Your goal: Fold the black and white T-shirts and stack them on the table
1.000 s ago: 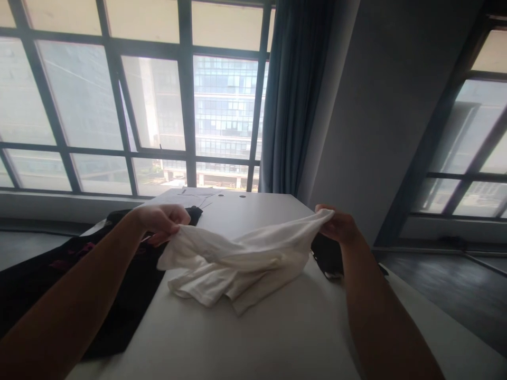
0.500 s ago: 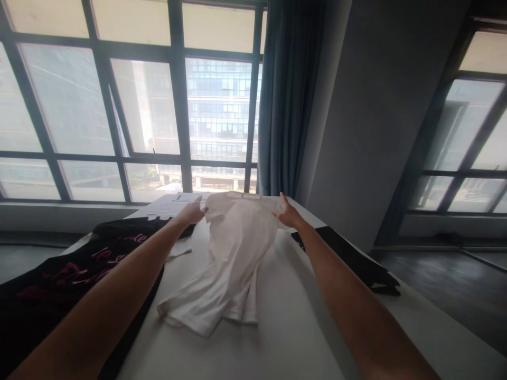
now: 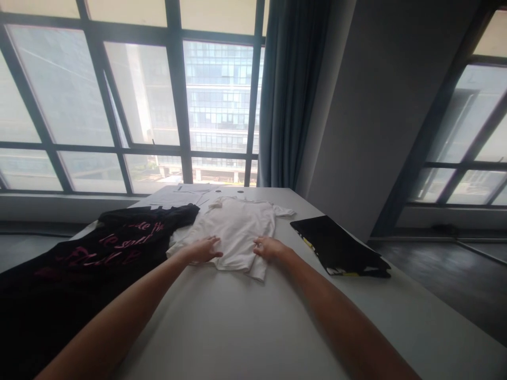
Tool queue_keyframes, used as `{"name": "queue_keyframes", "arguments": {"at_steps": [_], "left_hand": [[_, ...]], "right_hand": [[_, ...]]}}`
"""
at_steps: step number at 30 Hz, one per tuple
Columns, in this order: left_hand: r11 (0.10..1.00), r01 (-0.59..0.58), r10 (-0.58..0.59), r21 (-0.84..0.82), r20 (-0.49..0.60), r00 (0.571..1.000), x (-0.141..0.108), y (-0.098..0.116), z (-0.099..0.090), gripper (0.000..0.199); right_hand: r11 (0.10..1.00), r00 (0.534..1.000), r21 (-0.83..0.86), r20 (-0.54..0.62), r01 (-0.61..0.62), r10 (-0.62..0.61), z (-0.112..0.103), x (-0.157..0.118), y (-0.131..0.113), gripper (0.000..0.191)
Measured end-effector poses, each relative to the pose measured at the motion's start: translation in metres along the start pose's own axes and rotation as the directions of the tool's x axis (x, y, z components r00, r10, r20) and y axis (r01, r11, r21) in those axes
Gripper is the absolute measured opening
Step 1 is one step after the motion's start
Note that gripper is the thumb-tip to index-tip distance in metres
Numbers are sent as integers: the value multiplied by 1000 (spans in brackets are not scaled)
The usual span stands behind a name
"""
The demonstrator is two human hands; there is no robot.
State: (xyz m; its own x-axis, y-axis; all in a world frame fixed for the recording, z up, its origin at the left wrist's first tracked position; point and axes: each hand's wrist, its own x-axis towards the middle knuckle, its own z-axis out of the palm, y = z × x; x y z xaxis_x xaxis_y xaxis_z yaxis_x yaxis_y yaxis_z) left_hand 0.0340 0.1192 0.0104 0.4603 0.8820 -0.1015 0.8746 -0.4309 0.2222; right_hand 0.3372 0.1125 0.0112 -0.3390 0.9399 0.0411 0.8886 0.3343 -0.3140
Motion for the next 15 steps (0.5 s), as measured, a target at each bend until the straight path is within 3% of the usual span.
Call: {"name": "queue_keyframes", "arguments": {"at_steps": [7,11,15], "left_hand": [[998,43,-44,50,14,999,-36,-5,12,86],[996,5,-8,87,31,999,-58,13,10,85],[986,-121,120,116,15,993,-76,39,-3,75]], "right_hand": [[990,991,50,37,-132,130,-14,-34,51,64],[981,981,21,49,-191,190,-21,-51,68,58],[957,956,-17,32,-291,291,-28,-59,68,53]]}}
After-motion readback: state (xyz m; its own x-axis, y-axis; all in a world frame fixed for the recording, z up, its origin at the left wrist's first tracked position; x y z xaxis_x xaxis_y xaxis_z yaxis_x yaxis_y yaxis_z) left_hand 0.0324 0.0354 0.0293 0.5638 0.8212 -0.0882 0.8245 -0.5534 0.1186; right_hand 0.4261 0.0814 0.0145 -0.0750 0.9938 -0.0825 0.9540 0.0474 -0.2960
